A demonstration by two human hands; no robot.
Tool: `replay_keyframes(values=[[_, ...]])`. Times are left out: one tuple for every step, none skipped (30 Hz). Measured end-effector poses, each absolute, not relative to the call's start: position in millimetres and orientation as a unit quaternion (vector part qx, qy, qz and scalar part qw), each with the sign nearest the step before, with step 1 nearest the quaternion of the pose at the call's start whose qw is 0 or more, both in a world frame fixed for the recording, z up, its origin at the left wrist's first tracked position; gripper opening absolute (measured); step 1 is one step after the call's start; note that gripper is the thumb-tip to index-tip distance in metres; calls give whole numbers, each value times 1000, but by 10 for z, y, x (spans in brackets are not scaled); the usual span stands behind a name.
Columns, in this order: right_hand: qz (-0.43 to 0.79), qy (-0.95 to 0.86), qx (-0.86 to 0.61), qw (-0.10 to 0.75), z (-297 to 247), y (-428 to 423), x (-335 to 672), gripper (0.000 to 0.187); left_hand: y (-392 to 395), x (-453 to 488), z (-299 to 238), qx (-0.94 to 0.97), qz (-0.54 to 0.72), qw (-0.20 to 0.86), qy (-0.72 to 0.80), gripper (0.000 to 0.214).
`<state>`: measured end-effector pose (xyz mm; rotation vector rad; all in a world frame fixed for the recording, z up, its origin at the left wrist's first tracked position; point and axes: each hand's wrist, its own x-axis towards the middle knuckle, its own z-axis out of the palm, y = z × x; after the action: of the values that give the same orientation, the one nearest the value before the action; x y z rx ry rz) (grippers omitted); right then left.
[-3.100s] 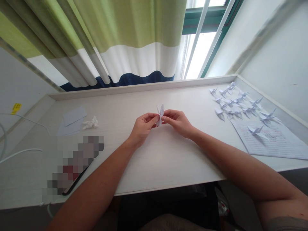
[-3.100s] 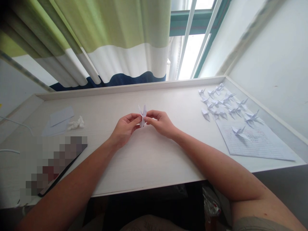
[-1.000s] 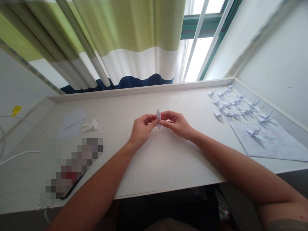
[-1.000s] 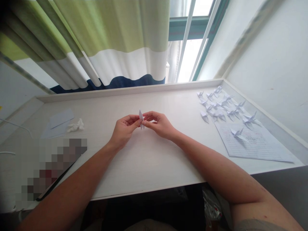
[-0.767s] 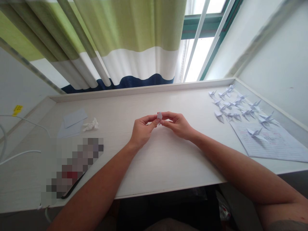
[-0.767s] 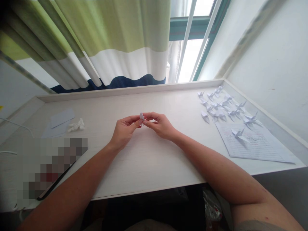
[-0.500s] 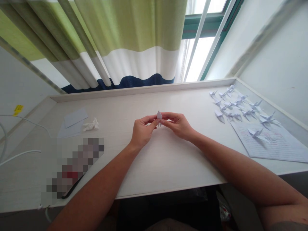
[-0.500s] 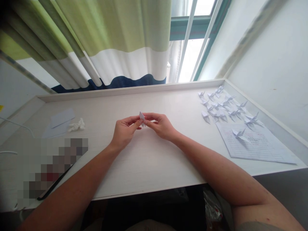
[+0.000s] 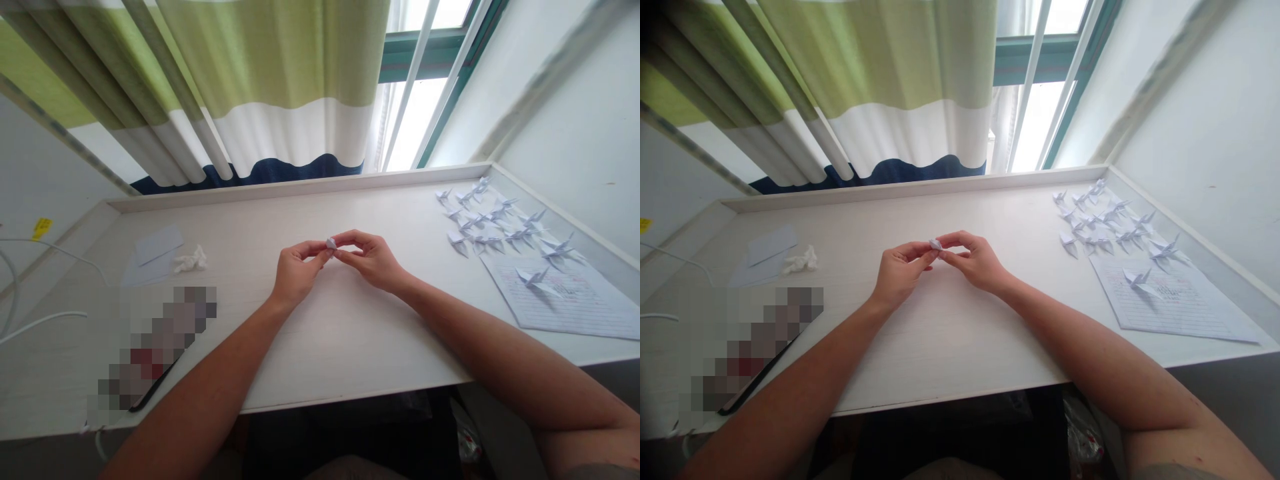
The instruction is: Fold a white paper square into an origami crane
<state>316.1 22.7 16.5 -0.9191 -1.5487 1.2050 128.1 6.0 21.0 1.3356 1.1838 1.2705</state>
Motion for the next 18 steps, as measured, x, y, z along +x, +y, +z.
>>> replay_keyframes(values=[[493, -626, -375, 474, 169, 228, 3158, 35, 65, 1279, 205, 544, 519, 451, 481, 34], [496, -620, -375, 479, 169, 231, 3154, 36, 70, 1277, 198, 546, 523, 443, 482, 33], [499, -615, -376, 482, 169, 235, 3151, 37, 75, 1276, 191, 546, 524, 440, 483, 33], [503, -611, -376, 483, 167, 240, 3148, 39, 80, 1276, 184, 545, 524, 442, 482, 34], [508, -607, -375, 482, 165, 245, 3147, 41, 84, 1276, 177, 541, 523, 451, 479, 35], [513, -604, -374, 482, 163, 249, 3146, 43, 88, 1277, 172, 536, 523, 463, 474, 37], [517, -601, -373, 482, 163, 252, 3147, 45, 91, 1279, 169, 529, 523, 477, 468, 39], [519, -597, -374, 484, 164, 254, 3148, 46, 94, 1281, 167, 521, 526, 490, 461, 41], [518, -594, -377, 486, 166, 255, 3149, 47, 95, 1284, 169, 513, 528, 500, 456, 42], [516, -593, -381, 487, 169, 254, 3151, 47, 96, 1287, 172, 506, 530, 509, 452, 43], [513, -594, -385, 485, 172, 252, 3152, 47, 96, 1289, 177, 500, 532, 515, 449, 44], [512, -597, -388, 481, 175, 250, 3152, 47, 95, 1292, 183, 495, 533, 521, 447, 44], [512, -600, -388, 476, 179, 247, 3153, 46, 94, 1294, 188, 491, 534, 526, 445, 44], [511, -604, -388, 472, 182, 245, 3153, 46, 93, 1295, 192, 489, 534, 528, 443, 43], [509, -608, -387, 471, 184, 243, 3153, 45, 91, 1297, 194, 490, 534, 530, 442, 43], [506, -611, -386, 471, 185, 242, 3153, 45, 90, 1298, 195, 491, 533, 529, 441, 42], [503, -613, -385, 471, 185, 242, 3153, 44, 89, 1298, 195, 493, 532, 529, 440, 42], [503, -615, -384, 471, 184, 243, 3152, 44, 88, 1298, 194, 496, 531, 529, 438, 42]])
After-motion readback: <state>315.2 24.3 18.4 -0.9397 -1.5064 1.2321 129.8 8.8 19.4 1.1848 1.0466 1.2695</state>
